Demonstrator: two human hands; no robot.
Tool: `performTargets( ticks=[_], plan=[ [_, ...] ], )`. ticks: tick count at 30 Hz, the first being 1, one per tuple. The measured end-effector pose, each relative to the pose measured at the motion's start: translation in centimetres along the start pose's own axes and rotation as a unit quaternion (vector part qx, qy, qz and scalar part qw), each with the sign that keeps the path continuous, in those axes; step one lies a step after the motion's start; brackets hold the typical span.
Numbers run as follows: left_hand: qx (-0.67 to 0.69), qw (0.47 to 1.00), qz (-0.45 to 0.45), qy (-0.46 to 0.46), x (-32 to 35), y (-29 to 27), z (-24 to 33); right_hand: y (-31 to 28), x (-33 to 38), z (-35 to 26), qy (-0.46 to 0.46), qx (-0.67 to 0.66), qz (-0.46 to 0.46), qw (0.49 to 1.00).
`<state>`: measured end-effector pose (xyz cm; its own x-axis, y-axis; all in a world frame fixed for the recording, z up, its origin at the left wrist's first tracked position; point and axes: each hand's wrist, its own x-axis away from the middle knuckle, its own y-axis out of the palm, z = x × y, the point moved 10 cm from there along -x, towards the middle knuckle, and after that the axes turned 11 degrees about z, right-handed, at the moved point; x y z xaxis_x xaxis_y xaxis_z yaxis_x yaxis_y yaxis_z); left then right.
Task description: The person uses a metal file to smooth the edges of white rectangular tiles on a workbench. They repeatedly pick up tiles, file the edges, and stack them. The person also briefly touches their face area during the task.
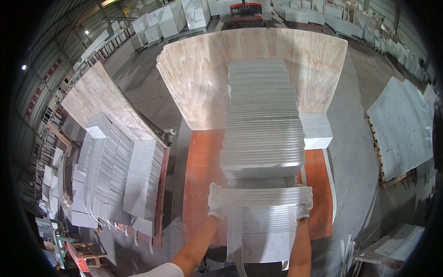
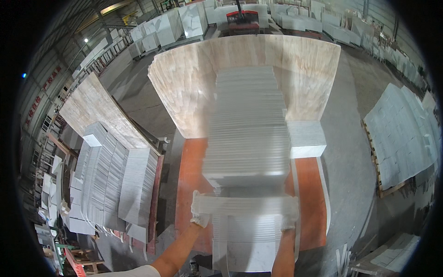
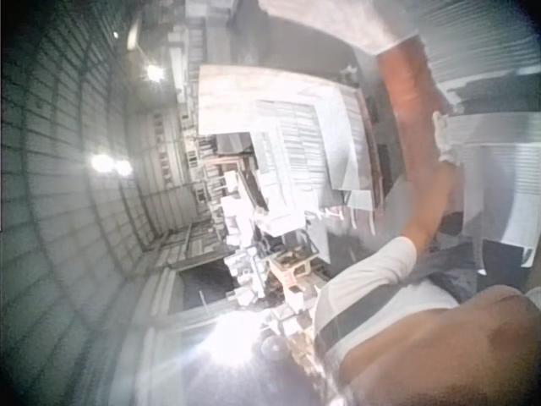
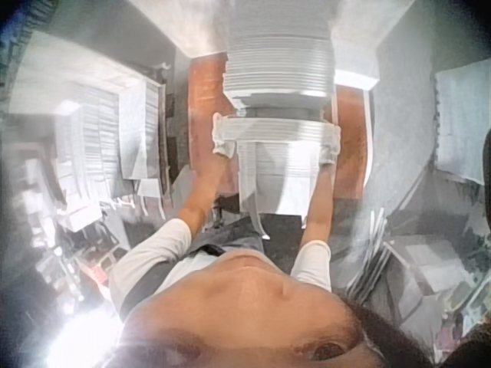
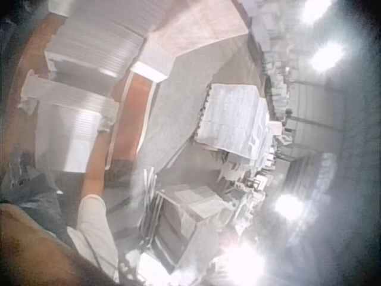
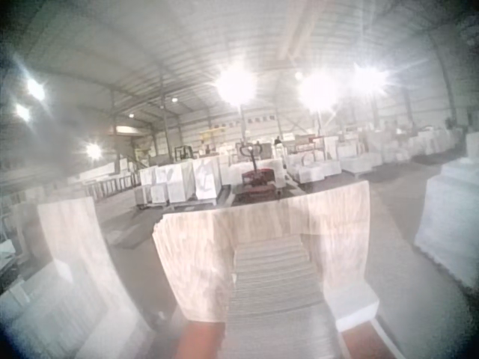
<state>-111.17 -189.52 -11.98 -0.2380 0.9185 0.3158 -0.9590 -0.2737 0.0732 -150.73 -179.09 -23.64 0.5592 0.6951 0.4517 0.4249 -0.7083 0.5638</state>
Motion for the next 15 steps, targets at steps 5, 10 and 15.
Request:
performTargets(
  ticks=[5,10,15],
  plan=[
    [0.073,0.997,0.007,-0.012,-0.6,0.2,-0.1,0.9,0.4,-0.9,-0.008,0.029,0.019,0.999],
    [0.178,0.959,0.075,-0.206,0.6,-1.9,-2.8,-0.1,3.4,0.2,0.008,0.067,0.057,0.996],
    [0.147,0.934,0.064,-0.319,6.3,-11.9,-9.2,-2.5,11.0,4.3,0.09,0.095,0.111,0.985]
  ],
)
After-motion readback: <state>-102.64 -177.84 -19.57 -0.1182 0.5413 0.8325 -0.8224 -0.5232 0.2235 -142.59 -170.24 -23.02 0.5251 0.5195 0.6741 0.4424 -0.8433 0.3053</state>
